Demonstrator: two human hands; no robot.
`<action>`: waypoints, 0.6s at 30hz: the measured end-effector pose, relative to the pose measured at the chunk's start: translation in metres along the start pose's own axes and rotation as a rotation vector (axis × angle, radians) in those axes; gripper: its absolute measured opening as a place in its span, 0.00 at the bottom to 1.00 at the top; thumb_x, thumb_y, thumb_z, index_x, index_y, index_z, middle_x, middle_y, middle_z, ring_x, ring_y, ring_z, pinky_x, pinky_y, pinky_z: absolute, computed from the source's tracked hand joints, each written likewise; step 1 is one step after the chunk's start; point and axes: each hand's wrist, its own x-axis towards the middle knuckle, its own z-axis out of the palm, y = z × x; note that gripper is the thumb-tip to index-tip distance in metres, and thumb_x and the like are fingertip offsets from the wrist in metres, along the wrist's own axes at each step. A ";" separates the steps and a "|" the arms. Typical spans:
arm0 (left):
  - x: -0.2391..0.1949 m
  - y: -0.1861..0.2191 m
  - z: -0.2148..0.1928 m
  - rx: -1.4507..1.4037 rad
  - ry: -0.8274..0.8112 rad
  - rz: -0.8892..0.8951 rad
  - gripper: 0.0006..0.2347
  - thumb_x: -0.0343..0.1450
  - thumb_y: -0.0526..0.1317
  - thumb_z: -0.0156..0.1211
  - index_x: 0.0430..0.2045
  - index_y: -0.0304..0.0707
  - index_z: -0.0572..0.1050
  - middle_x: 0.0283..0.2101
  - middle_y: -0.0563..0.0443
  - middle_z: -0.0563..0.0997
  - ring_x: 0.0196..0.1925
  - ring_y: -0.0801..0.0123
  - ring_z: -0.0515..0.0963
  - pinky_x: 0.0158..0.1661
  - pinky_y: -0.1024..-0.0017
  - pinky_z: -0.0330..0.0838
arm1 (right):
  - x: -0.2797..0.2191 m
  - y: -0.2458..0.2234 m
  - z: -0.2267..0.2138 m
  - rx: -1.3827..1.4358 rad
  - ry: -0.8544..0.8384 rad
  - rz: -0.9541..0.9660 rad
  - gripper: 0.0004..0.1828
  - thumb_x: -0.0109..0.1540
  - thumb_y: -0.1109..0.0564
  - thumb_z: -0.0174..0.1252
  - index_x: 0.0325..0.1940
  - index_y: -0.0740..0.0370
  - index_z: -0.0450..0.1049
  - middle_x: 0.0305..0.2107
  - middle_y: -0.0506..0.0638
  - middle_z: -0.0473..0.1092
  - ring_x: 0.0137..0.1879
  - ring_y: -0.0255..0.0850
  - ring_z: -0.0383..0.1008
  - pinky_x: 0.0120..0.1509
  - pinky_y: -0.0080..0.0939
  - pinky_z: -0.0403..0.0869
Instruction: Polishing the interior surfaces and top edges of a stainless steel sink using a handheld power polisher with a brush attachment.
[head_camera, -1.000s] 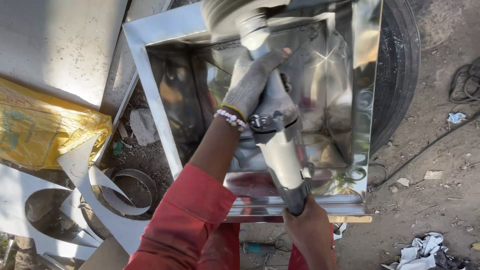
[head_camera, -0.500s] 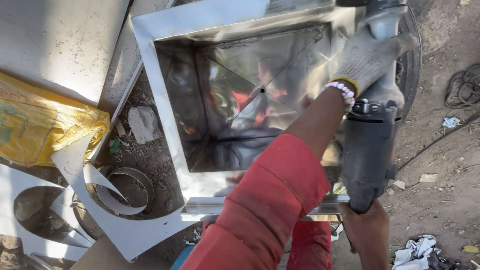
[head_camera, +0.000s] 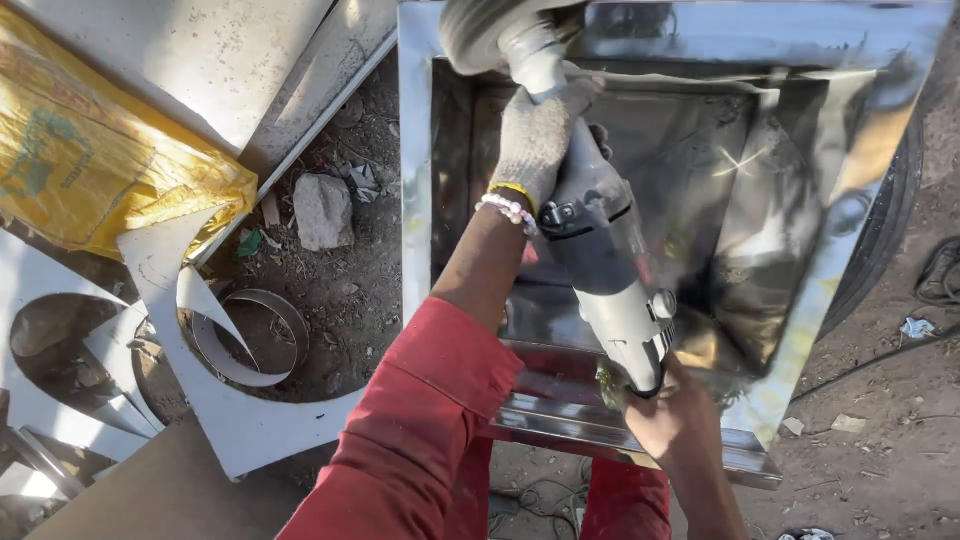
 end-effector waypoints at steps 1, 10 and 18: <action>0.000 0.014 -0.009 -0.015 0.014 0.002 0.07 0.69 0.33 0.77 0.37 0.31 0.87 0.23 0.38 0.81 0.18 0.52 0.83 0.21 0.51 0.83 | 0.006 -0.007 -0.004 -0.018 -0.004 -0.009 0.37 0.62 0.44 0.78 0.79 0.33 0.85 0.51 0.46 0.95 0.49 0.52 0.97 0.56 0.54 0.91; -0.007 0.036 -0.063 -0.417 0.173 0.033 0.13 0.68 0.32 0.77 0.45 0.33 0.81 0.28 0.39 0.80 0.20 0.58 0.81 0.22 0.53 0.84 | 0.032 -0.037 -0.073 -0.572 0.052 -0.089 0.44 0.62 0.26 0.80 0.78 0.43 0.84 0.56 0.56 0.94 0.65 0.65 0.93 0.67 0.61 0.89; -0.085 -0.002 -0.108 -0.055 0.320 -0.180 0.40 0.65 0.49 0.76 0.79 0.36 0.83 0.55 0.52 0.92 0.53 0.68 0.88 0.58 0.67 0.81 | 0.004 0.059 -0.064 -0.824 -0.071 0.156 0.44 0.58 0.31 0.75 0.79 0.35 0.80 0.61 0.58 0.95 0.72 0.64 0.92 0.75 0.63 0.88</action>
